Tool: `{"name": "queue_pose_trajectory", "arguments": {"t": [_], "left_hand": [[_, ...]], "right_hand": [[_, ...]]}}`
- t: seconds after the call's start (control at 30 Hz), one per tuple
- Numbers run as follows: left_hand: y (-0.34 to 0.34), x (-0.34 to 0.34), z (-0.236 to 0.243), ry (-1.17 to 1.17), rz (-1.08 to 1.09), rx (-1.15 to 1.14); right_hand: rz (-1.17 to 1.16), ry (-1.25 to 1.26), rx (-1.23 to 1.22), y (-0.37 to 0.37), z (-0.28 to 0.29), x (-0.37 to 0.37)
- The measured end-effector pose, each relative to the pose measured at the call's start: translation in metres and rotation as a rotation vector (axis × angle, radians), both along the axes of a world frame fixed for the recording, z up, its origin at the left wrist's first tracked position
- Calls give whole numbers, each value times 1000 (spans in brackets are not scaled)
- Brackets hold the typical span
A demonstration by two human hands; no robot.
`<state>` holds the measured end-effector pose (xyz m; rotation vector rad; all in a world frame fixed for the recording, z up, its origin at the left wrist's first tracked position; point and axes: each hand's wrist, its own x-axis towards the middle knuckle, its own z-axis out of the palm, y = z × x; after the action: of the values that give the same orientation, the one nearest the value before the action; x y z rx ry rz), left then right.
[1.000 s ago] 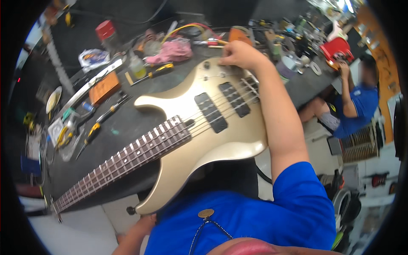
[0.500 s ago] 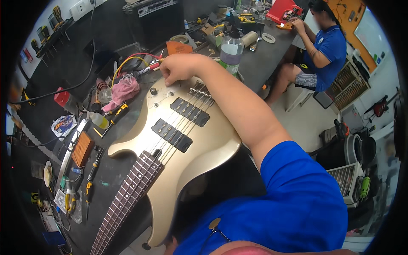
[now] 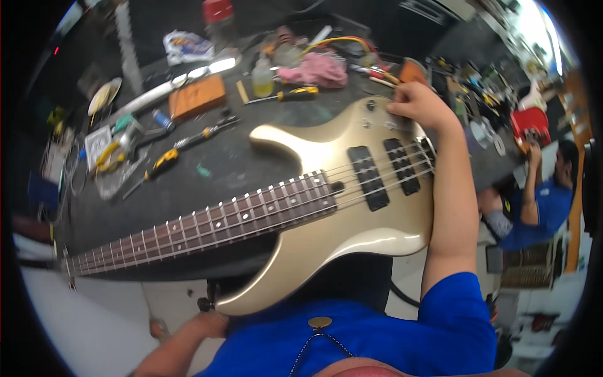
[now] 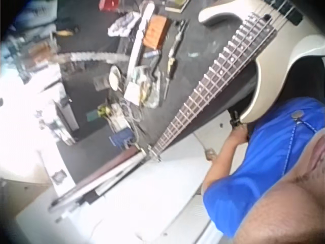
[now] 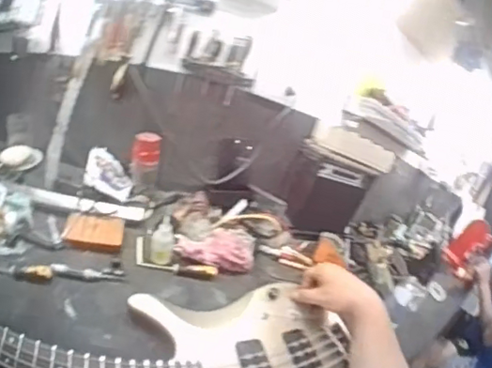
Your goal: The person solders wires inside the electronics cavity of a bass guitar using a soldering iron, then replaces a control knob on the front of the instrument.
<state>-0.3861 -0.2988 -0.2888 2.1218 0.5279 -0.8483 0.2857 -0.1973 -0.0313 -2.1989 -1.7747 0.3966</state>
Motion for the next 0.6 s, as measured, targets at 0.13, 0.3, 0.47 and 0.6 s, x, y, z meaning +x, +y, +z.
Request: {"name": "queue_pose_trajectory", "arguments": {"t": [0.13, 0.3, 0.47, 0.6], "left_hand": [[-11, -3, -2, -147, 157, 14], [-6, 12, 14, -258, 182, -140], [-10, 10, 14, -313, 42, 88], [-9, 4, 10, -280, 82, 32]], "right_hand": [[-41, -31, -24, 13, -5, -11], [-52, 23, -30, 13, -12, 0], [-62, 133, -19, 7, -7, -8], [-27, 98, -25, 11, -13, 6]]}}
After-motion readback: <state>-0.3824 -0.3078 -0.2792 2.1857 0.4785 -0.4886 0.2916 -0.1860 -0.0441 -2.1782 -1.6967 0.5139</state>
